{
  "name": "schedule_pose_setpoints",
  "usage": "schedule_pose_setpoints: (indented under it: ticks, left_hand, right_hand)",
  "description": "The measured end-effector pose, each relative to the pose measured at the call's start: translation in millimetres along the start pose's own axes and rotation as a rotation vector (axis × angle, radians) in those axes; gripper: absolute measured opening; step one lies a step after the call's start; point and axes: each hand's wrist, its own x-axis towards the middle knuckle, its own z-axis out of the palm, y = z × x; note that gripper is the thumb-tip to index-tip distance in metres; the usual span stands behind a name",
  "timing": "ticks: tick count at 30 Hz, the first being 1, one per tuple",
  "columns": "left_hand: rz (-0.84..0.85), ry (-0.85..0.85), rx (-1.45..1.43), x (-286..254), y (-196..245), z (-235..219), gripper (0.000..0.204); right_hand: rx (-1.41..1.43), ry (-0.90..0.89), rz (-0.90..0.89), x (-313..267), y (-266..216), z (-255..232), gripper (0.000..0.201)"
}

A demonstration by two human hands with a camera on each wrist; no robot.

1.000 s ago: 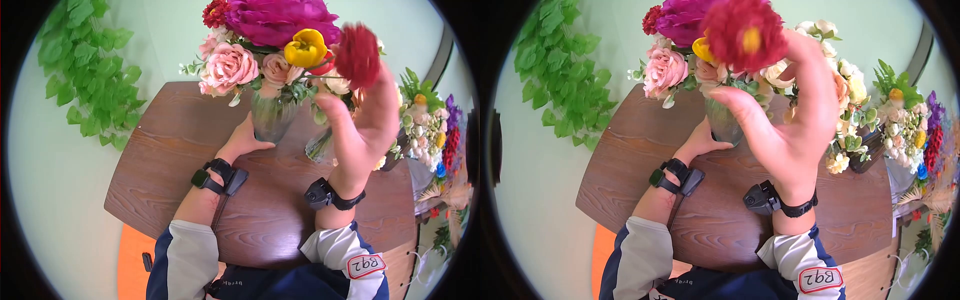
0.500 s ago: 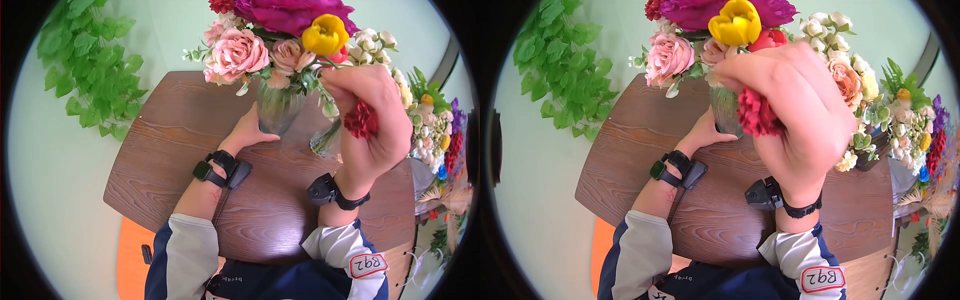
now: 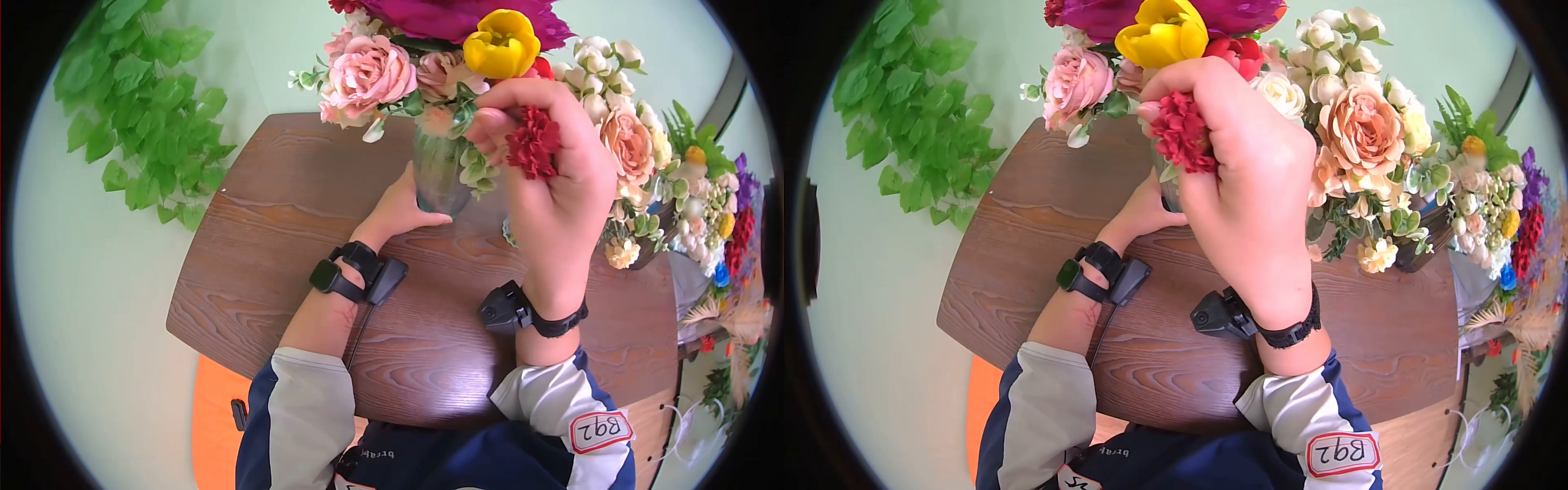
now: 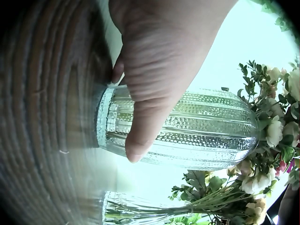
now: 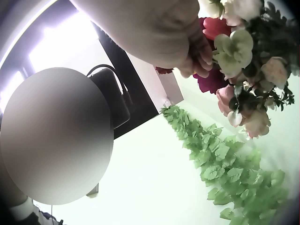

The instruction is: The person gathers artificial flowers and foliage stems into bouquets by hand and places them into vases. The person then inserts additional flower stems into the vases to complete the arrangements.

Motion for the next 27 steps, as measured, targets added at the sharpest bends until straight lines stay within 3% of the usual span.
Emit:
schedule_pose_setpoints:
  ticks: [3, 5, 7, 9, 10, 17, 23, 25, 27]
  left_hand:
    - [0.030, 0.013, 0.031, 1, -5, 1, 0.097]
    - [0.054, 0.019, 0.081, 2, -7, 1, 0.098]
    - [0.058, 0.016, 0.044, 1, -7, 2, 0.098]
    - [0.052, 0.011, 0.050, 0, -3, 0, 0.098]
    - [0.041, 0.004, 0.058, 0, -2, 0, 0.098]
    - [0.024, -0.011, 0.019, 1, 0, -1, 0.097]
    - [0.032, 0.002, 0.074, 3, -5, 1, 0.098]
    - [0.063, -0.021, -0.069, 9, -26, 8, 0.097]
    - [0.056, -0.040, -0.060, 9, -13, 4, 0.096]
  right_hand:
    - [-0.048, 0.016, -0.050, 0, 1, 2, 0.024]
    - [0.123, 0.291, -0.249, 3, 10, 6, 0.028]
    - [0.122, 0.303, -0.325, 3, 21, 2, 0.033]
    - [-0.133, 0.200, -0.317, 3, 25, 0, 0.030]
    - [-0.108, 0.354, -0.343, 7, 32, 6, 0.025]
    - [-0.156, 0.219, -0.395, 9, 26, 10, 0.022]
    - [-0.194, 0.214, -0.407, 8, 26, 15, 0.021]
    - [-0.202, 0.217, -0.387, 7, 27, 14, 0.020]
    - [-0.231, 0.182, -0.420, 8, 31, 13, 0.017]
